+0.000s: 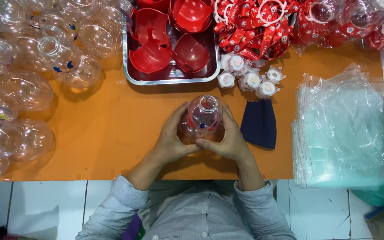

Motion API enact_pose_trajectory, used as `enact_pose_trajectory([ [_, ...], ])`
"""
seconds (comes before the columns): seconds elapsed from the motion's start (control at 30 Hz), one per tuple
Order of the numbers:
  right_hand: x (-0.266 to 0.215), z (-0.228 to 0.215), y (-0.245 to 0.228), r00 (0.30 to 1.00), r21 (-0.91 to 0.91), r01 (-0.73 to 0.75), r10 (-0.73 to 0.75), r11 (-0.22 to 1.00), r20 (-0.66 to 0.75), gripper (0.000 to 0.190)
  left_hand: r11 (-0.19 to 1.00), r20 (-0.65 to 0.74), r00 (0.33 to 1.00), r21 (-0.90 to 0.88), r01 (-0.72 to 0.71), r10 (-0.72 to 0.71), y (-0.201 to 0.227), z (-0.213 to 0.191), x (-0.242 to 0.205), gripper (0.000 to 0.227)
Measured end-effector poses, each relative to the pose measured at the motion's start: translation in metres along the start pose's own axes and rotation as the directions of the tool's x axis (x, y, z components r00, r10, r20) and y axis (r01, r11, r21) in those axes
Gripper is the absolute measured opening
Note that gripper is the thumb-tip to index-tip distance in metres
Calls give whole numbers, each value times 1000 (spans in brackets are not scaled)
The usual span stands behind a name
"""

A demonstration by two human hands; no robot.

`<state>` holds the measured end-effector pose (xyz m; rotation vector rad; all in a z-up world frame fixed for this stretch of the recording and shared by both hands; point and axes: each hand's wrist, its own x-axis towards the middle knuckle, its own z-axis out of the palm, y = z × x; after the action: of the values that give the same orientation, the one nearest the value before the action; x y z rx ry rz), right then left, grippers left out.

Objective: Assembling a plastic bottle by attaching a red base component and a red decorative strap.

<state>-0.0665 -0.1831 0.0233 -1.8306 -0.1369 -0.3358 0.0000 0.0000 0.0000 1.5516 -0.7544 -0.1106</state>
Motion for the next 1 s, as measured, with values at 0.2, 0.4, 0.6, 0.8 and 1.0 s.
enact_pose_trajectory([
  [0.2,-3,4,2,1000,25,9,-9,1000,9,89,998,14,999,41,-51,50,-2,3,0,101],
  [0.4,-5,5,6,1000,30,5,-5,1000,4,94,988,-14,997,131,-78,80,-15,0,-6,95],
  [0.6,-6,7,9,999,-17,45,-45,999,-6,96,986,-13,996,143,-88,91,-21,2,-9,94],
  [0.8,-12,12,22,996,-74,55,-60,996,-62,103,977,-2,997,199,-78,80,-17,4,-5,102],
  [1.0,-16,21,26,989,-116,96,-108,989,-103,103,945,23,991,298,-133,132,-9,7,-1,103],
])
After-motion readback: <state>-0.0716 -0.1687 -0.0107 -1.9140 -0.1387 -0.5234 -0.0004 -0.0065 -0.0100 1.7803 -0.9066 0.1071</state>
